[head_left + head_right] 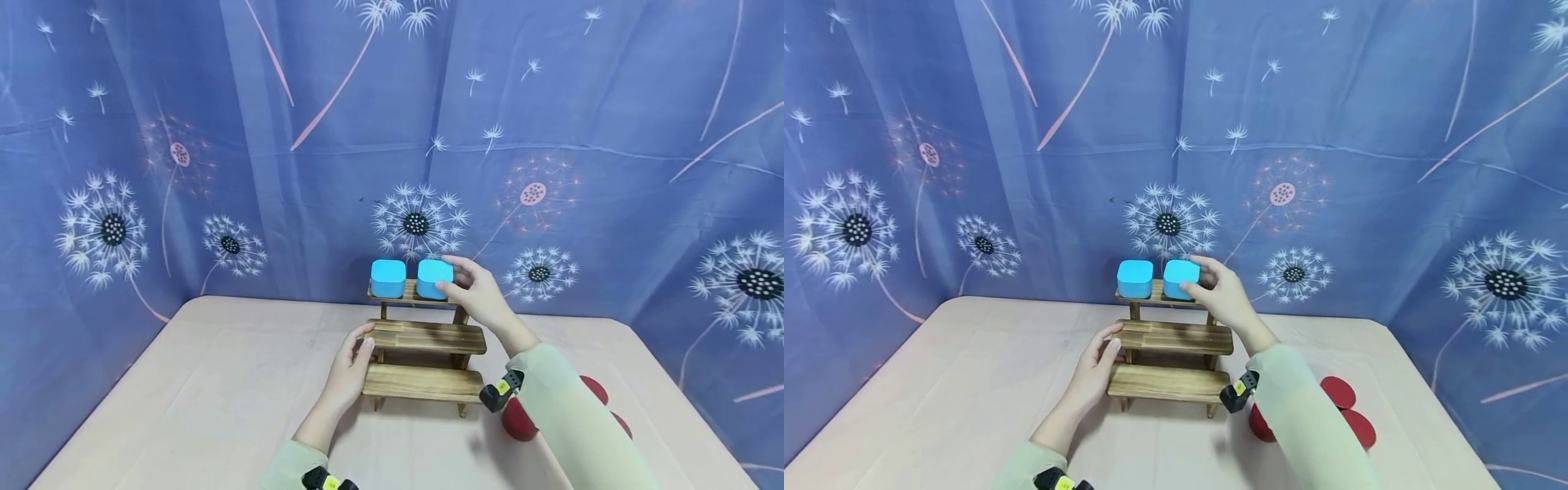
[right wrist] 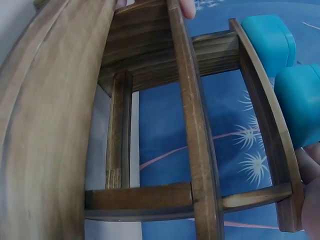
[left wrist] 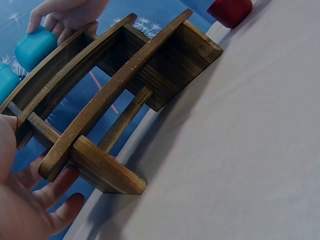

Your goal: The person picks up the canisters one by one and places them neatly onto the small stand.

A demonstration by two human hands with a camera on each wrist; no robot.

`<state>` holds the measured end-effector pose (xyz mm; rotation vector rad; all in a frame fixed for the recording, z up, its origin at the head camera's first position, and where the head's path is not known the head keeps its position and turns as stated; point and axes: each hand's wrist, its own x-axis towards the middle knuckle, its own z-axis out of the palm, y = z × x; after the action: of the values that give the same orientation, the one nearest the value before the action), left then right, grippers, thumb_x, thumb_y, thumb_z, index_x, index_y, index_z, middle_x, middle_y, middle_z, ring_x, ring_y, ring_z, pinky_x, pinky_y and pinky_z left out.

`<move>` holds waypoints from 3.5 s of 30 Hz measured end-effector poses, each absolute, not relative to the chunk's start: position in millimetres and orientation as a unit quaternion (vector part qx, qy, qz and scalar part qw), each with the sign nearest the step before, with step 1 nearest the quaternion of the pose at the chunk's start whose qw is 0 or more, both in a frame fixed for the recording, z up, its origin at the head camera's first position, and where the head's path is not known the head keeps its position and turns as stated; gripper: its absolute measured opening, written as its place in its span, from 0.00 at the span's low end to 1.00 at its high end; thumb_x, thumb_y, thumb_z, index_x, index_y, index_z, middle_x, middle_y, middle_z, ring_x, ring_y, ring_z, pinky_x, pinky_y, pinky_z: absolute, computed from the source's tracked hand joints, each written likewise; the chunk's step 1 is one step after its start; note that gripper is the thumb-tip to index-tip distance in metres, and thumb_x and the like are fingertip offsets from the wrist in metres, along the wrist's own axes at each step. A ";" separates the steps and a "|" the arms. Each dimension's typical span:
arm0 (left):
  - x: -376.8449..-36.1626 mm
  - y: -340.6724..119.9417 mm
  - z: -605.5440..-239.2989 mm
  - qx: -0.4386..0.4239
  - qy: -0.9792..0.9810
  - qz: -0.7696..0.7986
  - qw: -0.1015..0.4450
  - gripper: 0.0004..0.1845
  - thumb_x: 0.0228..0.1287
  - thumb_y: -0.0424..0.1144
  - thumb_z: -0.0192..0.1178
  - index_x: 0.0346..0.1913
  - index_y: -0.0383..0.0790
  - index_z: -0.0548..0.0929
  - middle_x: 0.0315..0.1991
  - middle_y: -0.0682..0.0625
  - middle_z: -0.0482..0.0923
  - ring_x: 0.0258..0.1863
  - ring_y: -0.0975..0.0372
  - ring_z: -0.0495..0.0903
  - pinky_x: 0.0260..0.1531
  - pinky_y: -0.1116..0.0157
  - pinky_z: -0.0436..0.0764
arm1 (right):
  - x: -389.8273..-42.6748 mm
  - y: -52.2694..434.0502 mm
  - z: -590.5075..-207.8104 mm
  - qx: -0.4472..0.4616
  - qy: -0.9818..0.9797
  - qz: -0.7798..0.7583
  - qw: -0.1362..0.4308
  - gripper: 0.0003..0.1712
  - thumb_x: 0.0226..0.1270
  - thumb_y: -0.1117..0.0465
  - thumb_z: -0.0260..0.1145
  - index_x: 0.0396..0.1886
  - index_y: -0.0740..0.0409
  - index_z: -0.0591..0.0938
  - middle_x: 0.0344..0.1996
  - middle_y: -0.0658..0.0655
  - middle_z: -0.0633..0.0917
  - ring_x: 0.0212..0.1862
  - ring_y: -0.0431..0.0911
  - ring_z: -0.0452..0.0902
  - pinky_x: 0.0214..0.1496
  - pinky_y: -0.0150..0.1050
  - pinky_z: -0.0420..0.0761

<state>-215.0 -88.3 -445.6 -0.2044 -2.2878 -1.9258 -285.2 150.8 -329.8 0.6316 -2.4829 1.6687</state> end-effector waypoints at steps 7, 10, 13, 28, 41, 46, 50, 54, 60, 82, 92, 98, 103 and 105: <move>-215.3 -89.0 -445.2 -0.065 -0.761 -0.641 0.071 0.20 0.74 0.46 0.45 0.65 0.49 0.68 0.59 0.44 0.73 0.52 0.55 0.76 0.58 0.56 0.74 | -287.5 150.8 -331.3 0.210 -0.810 0.547 0.027 0.33 0.65 0.59 0.64 0.68 0.58 0.66 0.56 0.64 0.78 0.49 0.42 0.80 0.44 0.38 0.83; -215.0 -89.0 -444.9 -0.065 -0.762 -0.641 0.071 0.20 0.74 0.46 0.44 0.65 0.49 0.68 0.59 0.44 0.73 0.51 0.55 0.76 0.58 0.56 0.74 | -288.7 151.8 -331.3 0.210 -0.810 0.546 0.024 0.33 0.65 0.59 0.64 0.68 0.57 0.66 0.57 0.63 0.78 0.54 0.49 0.78 0.45 0.38 0.83; -215.2 -88.7 -445.1 -0.066 -0.761 -0.641 0.072 0.20 0.74 0.46 0.44 0.65 0.49 0.68 0.59 0.44 0.73 0.50 0.56 0.76 0.57 0.57 0.75 | -289.7 152.9 -331.0 0.213 -0.810 0.546 0.018 0.33 0.65 0.59 0.64 0.68 0.57 0.65 0.57 0.63 0.77 0.56 0.53 0.77 0.46 0.39 0.83; -214.5 -88.7 -444.8 -0.064 -0.761 -0.642 0.074 0.20 0.74 0.46 0.45 0.65 0.50 0.68 0.60 0.44 0.72 0.51 0.56 0.76 0.56 0.57 0.75 | -291.3 154.2 -329.4 0.233 -0.819 0.524 0.001 0.35 0.65 0.56 0.64 0.69 0.57 0.64 0.62 0.63 0.74 0.64 0.55 0.70 0.56 0.51 0.78; -214.7 -88.8 -445.1 -0.070 -0.761 -0.640 0.076 0.20 0.75 0.45 0.44 0.65 0.49 0.68 0.61 0.45 0.72 0.51 0.55 0.76 0.56 0.57 0.75 | -291.2 155.0 -326.1 0.244 -0.826 0.508 -0.019 0.37 0.66 0.55 0.63 0.71 0.56 0.62 0.67 0.63 0.68 0.66 0.55 0.67 0.59 0.50 0.77; -215.0 -88.6 -444.2 -0.070 -0.762 -0.639 0.074 0.20 0.75 0.45 0.44 0.66 0.49 0.67 0.61 0.45 0.72 0.52 0.55 0.76 0.56 0.56 0.74 | -290.7 155.3 -324.2 0.249 -0.826 0.505 -0.026 0.38 0.66 0.53 0.63 0.72 0.53 0.60 0.70 0.62 0.65 0.68 0.55 0.65 0.61 0.49 0.75; -214.4 -88.5 -443.2 -0.068 -0.764 -0.637 0.075 0.19 0.75 0.44 0.44 0.65 0.50 0.68 0.60 0.46 0.72 0.50 0.56 0.76 0.55 0.56 0.75 | -291.1 155.4 -324.2 0.254 -0.826 0.501 -0.032 0.37 0.67 0.52 0.62 0.73 0.48 0.60 0.70 0.61 0.64 0.68 0.54 0.64 0.62 0.49 0.75; -214.4 -88.4 -443.1 -0.068 -0.766 -0.635 0.076 0.19 0.75 0.44 0.44 0.66 0.50 0.68 0.58 0.45 0.73 0.49 0.57 0.76 0.54 0.58 0.75 | -290.8 155.2 -323.5 0.259 -0.825 0.501 -0.040 0.37 0.67 0.53 0.62 0.73 0.47 0.59 0.71 0.61 0.63 0.68 0.54 0.64 0.63 0.50 0.74; -214.4 -88.8 -443.5 -0.068 -0.769 -0.631 0.080 0.19 0.75 0.44 0.44 0.65 0.50 0.68 0.57 0.45 0.74 0.48 0.58 0.76 0.53 0.58 0.75 | -289.0 154.5 -320.6 0.261 -0.828 0.494 -0.047 0.37 0.68 0.53 0.61 0.73 0.47 0.57 0.72 0.60 0.60 0.70 0.56 0.60 0.67 0.54 0.67; -213.7 -88.8 -443.3 -0.072 -0.765 -0.634 0.084 0.20 0.75 0.44 0.44 0.65 0.49 0.68 0.62 0.47 0.71 0.51 0.56 0.76 0.55 0.57 0.74 | -287.6 156.0 -326.6 0.230 -0.815 0.532 -0.003 0.39 0.64 0.55 0.65 0.72 0.54 0.60 0.69 0.60 0.67 0.67 0.54 0.65 0.65 0.53 0.71; -213.7 -89.1 -443.2 -0.068 -0.769 -0.631 0.081 0.20 0.74 0.45 0.45 0.65 0.50 0.68 0.59 0.46 0.73 0.49 0.57 0.76 0.53 0.60 0.75 | -285.8 156.7 -330.4 0.218 -0.789 0.573 0.019 0.35 0.65 0.58 0.63 0.70 0.59 0.63 0.66 0.63 0.70 0.66 0.55 0.67 0.66 0.52 0.69; -213.9 -89.0 -444.9 -0.072 -0.768 -0.631 0.083 0.20 0.74 0.46 0.45 0.66 0.48 0.68 0.59 0.45 0.73 0.49 0.56 0.77 0.53 0.61 0.77 | -283.5 157.5 -332.7 0.204 -0.782 0.587 0.043 0.33 0.67 0.57 0.62 0.69 0.58 0.65 0.63 0.62 0.74 0.65 0.52 0.69 0.64 0.40 0.72; -214.4 -88.3 -446.0 -0.072 -0.764 -0.636 0.080 0.20 0.74 0.47 0.44 0.65 0.48 0.68 0.62 0.45 0.71 0.54 0.55 0.75 0.56 0.59 0.76 | -282.3 157.8 -333.6 0.203 -0.775 0.595 0.056 0.31 0.67 0.57 0.62 0.68 0.57 0.66 0.62 0.62 0.74 0.64 0.52 0.70 0.57 0.26 0.74; -214.2 -88.0 -446.1 -0.072 -0.764 -0.637 0.079 0.21 0.74 0.47 0.44 0.65 0.48 0.68 0.63 0.45 0.70 0.55 0.54 0.74 0.57 0.58 0.75 | -281.8 158.2 -333.8 0.202 -0.775 0.596 0.060 0.30 0.68 0.57 0.61 0.67 0.57 0.67 0.62 0.62 0.75 0.63 0.52 0.70 0.56 0.24 0.74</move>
<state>-214.2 -88.0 -446.1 -0.2158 -2.2853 -1.9059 -281.8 158.2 -333.8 0.6101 -2.3468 1.8027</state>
